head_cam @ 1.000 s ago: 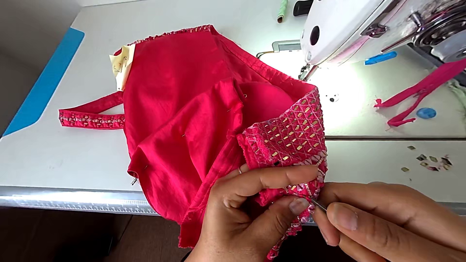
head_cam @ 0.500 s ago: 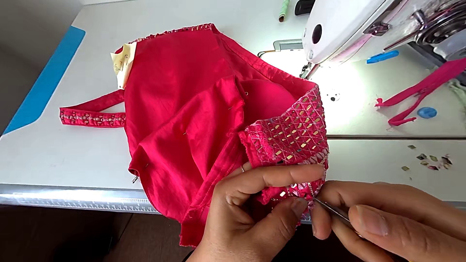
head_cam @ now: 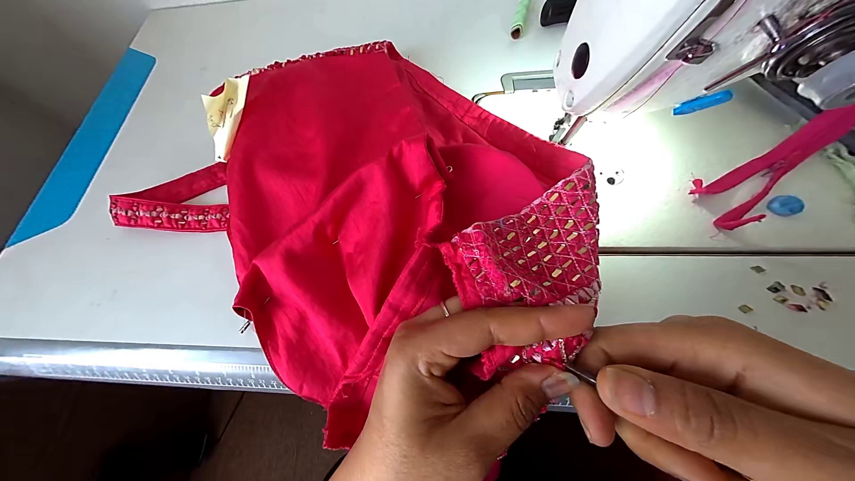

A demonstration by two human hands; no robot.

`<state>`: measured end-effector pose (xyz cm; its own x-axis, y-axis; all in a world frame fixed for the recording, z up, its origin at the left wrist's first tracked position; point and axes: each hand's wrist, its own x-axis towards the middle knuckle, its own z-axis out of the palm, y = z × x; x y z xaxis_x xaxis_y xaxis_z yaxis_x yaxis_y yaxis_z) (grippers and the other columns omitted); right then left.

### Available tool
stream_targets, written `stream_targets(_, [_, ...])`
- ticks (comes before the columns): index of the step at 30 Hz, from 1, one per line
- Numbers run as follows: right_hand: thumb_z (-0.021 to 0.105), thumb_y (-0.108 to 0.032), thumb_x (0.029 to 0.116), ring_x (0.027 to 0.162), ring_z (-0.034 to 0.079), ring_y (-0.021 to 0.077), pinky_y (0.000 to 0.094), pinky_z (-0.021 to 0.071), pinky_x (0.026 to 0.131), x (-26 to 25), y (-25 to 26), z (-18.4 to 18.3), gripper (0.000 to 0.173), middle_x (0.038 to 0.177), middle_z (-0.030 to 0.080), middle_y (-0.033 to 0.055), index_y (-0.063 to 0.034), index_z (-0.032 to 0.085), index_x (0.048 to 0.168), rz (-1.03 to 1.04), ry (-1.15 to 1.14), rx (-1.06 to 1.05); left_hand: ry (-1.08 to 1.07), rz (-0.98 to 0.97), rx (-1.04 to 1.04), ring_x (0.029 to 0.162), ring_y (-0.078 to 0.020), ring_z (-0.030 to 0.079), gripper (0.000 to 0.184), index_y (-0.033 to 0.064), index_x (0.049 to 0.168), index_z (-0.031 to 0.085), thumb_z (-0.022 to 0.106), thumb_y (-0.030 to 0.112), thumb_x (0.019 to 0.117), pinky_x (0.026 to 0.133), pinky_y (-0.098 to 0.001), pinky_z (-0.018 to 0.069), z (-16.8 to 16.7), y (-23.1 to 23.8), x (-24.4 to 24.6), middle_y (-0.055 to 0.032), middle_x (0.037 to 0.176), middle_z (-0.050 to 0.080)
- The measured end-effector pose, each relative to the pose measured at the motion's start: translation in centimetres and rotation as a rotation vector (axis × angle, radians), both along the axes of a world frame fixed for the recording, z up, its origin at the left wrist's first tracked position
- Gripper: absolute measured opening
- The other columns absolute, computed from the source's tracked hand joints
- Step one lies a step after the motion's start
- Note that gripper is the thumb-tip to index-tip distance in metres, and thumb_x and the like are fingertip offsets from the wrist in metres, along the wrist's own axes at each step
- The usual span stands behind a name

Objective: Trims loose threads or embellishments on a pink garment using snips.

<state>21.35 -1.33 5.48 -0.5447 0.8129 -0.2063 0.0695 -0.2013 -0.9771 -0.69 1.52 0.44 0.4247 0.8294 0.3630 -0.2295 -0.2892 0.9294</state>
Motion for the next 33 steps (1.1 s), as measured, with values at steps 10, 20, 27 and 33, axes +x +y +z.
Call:
stream_targets(10, [0.045,-0.028,0.1109,0.052,0.043,-0.0095,0.0077,0.0338,0.045,0.2,0.1,-0.7,0.031,0.063,0.047,-0.0122,-0.0134,0.063,0.091,0.04,-0.054,0.145,-0.007,-0.009,-0.021,0.094,-0.003,0.07,0.025,0.0071,0.117,0.075,0.074,0.007,0.0921,0.085,-0.0198,0.0587,0.0,0.2,-0.1,0.0,0.105,0.076])
stream_targets(20, [0.043,-0.031,0.1106,0.053,0.041,-0.0113,0.006,0.0319,0.045,0.4,-0.2,-0.4,0.031,0.065,0.047,-0.0147,-0.0141,0.066,0.1,0.026,0.051,0.031,-0.025,-0.011,-0.039,0.095,-0.0024,0.069,0.029,0.0099,0.119,0.075,0.075,0.006,0.091,0.086,-0.02,0.0571,-0.1,0.2,-0.2,0.0012,0.106,0.076])
stream_targets(27, [0.04,-0.037,0.1113,0.065,0.045,-0.0117,0.0062,0.0352,0.055,1.1,-0.8,-0.6,0.038,0.078,0.054,-0.0115,-0.0076,0.064,0.11,0.038,0.116,0.175,-0.2,0.038,-0.19,0.085,-0.0004,0.069,0.016,0.0075,0.109,0.078,0.067,0.014,0.0982,0.077,-0.0187,0.0584,0.1,-0.4,0.8,0.0005,0.096,0.076])
stream_targets(33, [0.057,-0.038,0.1053,0.062,0.042,-0.0112,0.0069,0.0339,0.053,0.0,-2.1,-0.9,0.024,0.071,0.046,-0.0146,-0.0155,0.062,0.114,-0.251,0.024,0.293,-0.166,0.177,-0.201,0.082,-0.005,0.071,0.018,0.0091,0.102,0.079,0.078,0.004,0.0857,0.074,-0.0207,0.0606,0.2,-0.8,1.9,-0.0021,0.091,0.075])
